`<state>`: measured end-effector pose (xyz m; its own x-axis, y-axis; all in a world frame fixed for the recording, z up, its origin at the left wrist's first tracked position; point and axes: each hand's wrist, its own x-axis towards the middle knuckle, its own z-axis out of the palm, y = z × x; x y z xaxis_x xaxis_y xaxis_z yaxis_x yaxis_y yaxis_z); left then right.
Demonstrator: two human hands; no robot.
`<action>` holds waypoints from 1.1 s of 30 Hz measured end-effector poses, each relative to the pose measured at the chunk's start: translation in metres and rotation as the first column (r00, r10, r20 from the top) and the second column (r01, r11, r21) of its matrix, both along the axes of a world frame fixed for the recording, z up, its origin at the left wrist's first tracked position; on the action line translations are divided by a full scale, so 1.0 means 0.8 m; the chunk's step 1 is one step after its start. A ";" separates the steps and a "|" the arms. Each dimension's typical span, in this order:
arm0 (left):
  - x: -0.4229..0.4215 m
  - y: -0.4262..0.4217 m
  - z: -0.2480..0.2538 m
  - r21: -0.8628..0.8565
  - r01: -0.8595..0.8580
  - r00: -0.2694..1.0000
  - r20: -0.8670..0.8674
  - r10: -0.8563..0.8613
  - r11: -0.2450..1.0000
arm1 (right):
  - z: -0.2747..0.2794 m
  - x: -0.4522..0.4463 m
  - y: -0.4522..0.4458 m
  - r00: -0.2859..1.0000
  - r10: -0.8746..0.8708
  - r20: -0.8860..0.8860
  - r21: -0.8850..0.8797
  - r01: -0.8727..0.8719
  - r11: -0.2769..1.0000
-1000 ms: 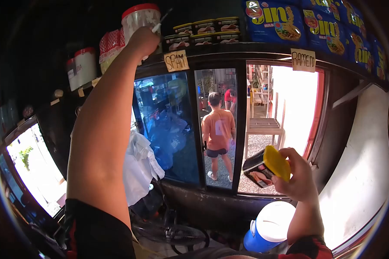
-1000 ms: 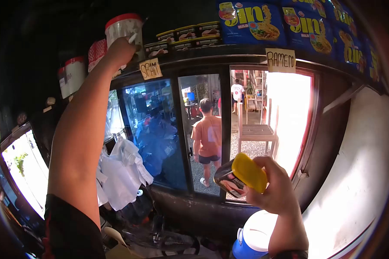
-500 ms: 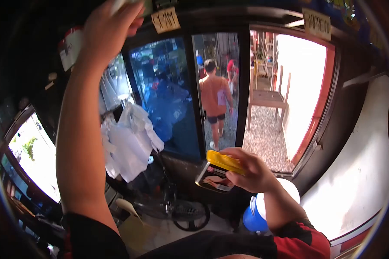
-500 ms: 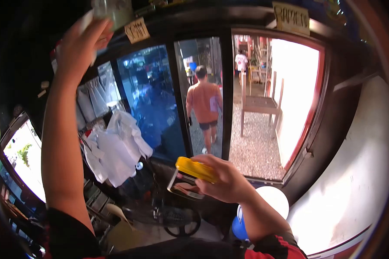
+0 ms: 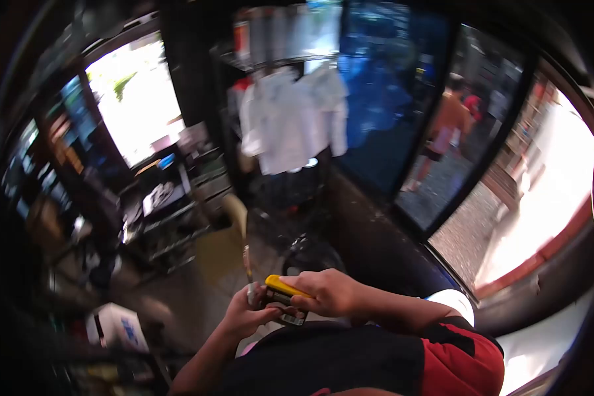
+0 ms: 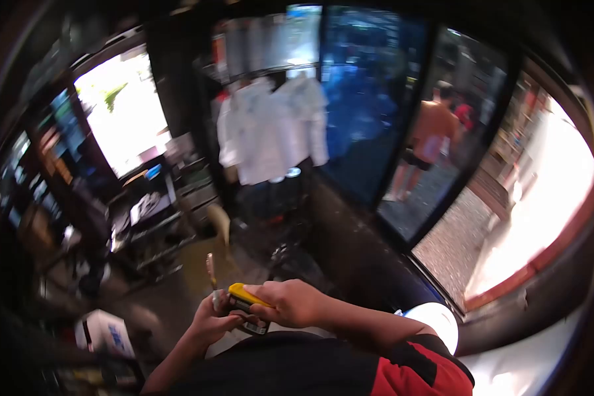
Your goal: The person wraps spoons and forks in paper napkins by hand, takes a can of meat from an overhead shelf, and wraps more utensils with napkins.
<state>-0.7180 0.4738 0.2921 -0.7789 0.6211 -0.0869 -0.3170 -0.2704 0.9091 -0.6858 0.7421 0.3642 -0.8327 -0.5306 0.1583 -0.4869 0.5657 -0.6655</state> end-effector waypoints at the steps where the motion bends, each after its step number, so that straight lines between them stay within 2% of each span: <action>1: 0.014 -0.007 -0.003 0.038 -0.045 0.999 0.010 0.045 0.998 | 0.000 -0.006 -0.008 0.998 0.058 0.009 0.037 -0.058 0.998; 3: 0.042 -0.021 -0.008 0.109 -0.127 0.992 0.022 0.126 0.986 | -0.008 -0.013 -0.027 0.990 0.138 0.004 0.029 -0.138 0.990; 4: 0.049 -0.042 -0.044 0.033 -0.142 0.984 -0.105 0.145 0.989 | -0.015 -0.014 -0.039 0.985 0.174 0.010 0.031 -0.174 0.984; 5: 0.066 -0.047 -0.040 0.034 -0.102 0.989 -0.107 0.106 0.994 | -0.018 -0.012 -0.046 0.976 0.216 0.028 0.033 -0.217 0.976; 6: 0.080 -0.057 -0.032 0.047 -0.087 0.990 -0.103 0.091 0.995 | -0.022 -0.005 -0.064 0.971 0.239 -0.032 0.001 -0.239 0.971; 7: 0.096 -0.072 -0.024 0.059 -0.102 0.989 -0.100 0.108 0.993 | -0.034 -0.002 -0.077 0.959 0.284 0.023 -0.134 -0.278 0.951; 9: 0.123 -0.105 -0.012 -0.040 -0.102 0.974 -0.206 0.092 0.994 | -0.064 -0.007 -0.099 0.894 0.413 0.172 -0.381 -0.326 0.865; 11: 0.153 -0.126 -0.017 -0.060 -0.262 0.944 -0.221 0.243 0.963 | -0.053 -0.002 -0.137 0.882 0.460 0.101 -0.362 -0.398 0.843; 13: 0.179 -0.167 0.031 -0.329 -0.334 0.939 -0.203 0.279 0.884 | -0.017 0.002 -0.180 0.836 0.489 0.250 -0.272 -0.424 0.864; 15: 0.210 -0.204 -0.007 -0.011 -0.445 0.894 -0.059 0.443 0.896 | -0.027 0.018 -0.251 0.837 0.537 -0.105 -0.169 -0.547 0.820; 16: 0.223 -0.225 -0.008 0.048 -0.406 0.909 -0.077 0.409 0.912 | -0.036 0.018 -0.270 0.801 0.590 -0.104 -0.092 -0.598 0.796; 19: 0.305 -0.289 -0.010 -0.087 -0.568 0.822 -0.100 0.560 0.818 | -0.048 0.034 -0.342 0.675 0.735 -0.072 0.134 -0.723 0.678; 21: 0.359 -0.317 -0.015 -0.105 -0.732 0.678 -0.017 0.735 0.673 | -0.030 0.065 -0.398 0.632 0.760 -0.153 0.199 -0.734 0.650; 23: 0.420 -0.344 0.014 -0.080 -0.802 0.595 -0.010 0.804 0.592 | 0.000 0.111 -0.463 0.578 0.814 -0.055 0.021 -0.815 0.579; 25: 0.488 -0.378 -0.007 -0.048 -0.911 0.413 -0.081 0.907 0.410 | -0.005 0.152 -0.527 0.451 0.892 0.039 -0.149 -0.880 0.452; 26: 0.516 -0.389 0.002 0.014 -0.936 0.351 -0.056 0.935 0.352 | -0.002 0.180 -0.549 0.433 0.897 0.091 -0.144 -0.885 0.442; 28: 0.579 -0.428 -0.014 0.028 -0.956 0.290 -0.032 0.957 0.291 | 0.008 0.234 -0.604 0.377 0.905 0.198 -0.131 -0.905 0.405; 30: 0.630 -0.451 -0.003 0.132 -0.957 0.268 0.077 0.960 0.257 | 0.002 0.274 -0.648 0.295 0.936 0.194 -0.097 -0.943 0.318; 33: 0.691 -0.477 -0.029 0.181 -0.965 0.207 0.088 0.974 0.189 | -0.001 0.325 -0.696 0.202 0.951 0.235 -0.088 -0.970 0.228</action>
